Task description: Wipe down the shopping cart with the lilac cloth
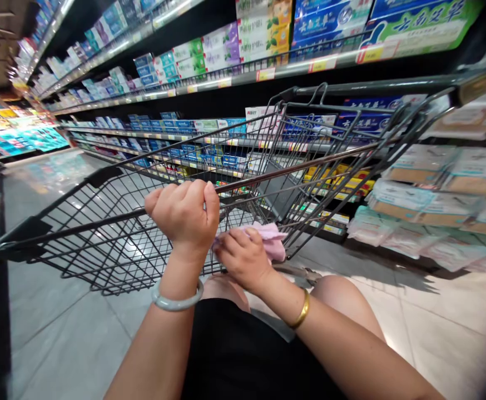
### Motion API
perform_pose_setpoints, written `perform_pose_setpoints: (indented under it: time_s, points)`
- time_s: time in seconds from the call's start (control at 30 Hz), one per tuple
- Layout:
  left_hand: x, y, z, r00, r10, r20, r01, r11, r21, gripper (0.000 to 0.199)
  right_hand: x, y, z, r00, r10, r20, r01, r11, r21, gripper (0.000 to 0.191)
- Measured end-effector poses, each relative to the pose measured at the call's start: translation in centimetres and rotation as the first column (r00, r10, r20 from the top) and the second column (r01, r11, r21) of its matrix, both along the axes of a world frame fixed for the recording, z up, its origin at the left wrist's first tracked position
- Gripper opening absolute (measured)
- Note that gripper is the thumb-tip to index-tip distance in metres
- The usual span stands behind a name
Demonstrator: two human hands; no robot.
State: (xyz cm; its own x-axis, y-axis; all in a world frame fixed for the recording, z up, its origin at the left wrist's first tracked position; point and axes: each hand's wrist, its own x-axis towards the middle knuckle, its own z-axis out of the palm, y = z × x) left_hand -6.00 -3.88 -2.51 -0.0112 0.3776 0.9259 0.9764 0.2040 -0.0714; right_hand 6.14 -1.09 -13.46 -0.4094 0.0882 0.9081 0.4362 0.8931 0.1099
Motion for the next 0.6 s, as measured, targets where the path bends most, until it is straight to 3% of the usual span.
perform_pose_setpoints:
  time_s: [0.13, 0.23, 0.33, 0.43, 0.53, 0.6]
  points:
    - [0.0, 0.0, 0.1, 1.000, -0.019, 0.017, 0.019, 1.000, -0.011, 0.031, 0.0, -0.5, 0.4, 0.993, 0.071, 0.090, -0.073, 0.997, 0.019, 0.015]
    - [0.1, 0.0, 0.1, 1.000, -0.006, -0.001, 0.006, 1.000, -0.003, 0.030, 1.7, 0.8, 2.2, 0.998, 0.003, -0.060, 0.000, 0.999, 0.049, 0.013]
    - [0.1, 0.1, 0.1, 1.000, -0.006, -0.030, 0.006, 1.000, 0.014, 0.031, 2.8, 2.1, 3.3, 0.971, -0.098, -0.216, 0.098, 0.995, -0.011, 0.020]
    - [0.0, 0.1, 0.0, 0.999, -0.006, -0.036, 0.007, 1.000, 0.025, 0.030, 2.1, 2.0, 2.4, 0.991, -0.070, -0.114, 0.064, 0.997, -0.051, 0.017]
    - [-0.1, 0.2, 0.0, 0.999, 0.007, -0.033, -0.006, 1.000, 0.025, 0.030, 1.0, 1.3, 1.1, 0.997, 0.048, 0.061, -0.049, 0.999, 0.005, 0.014]
    - [0.0, 0.1, 0.0, 0.999, 0.008, -0.031, -0.007, 1.000, 0.019, 0.030, 1.0, 1.3, 1.2, 0.994, 0.084, 0.064, -0.086, 0.996, 0.027, 0.013]
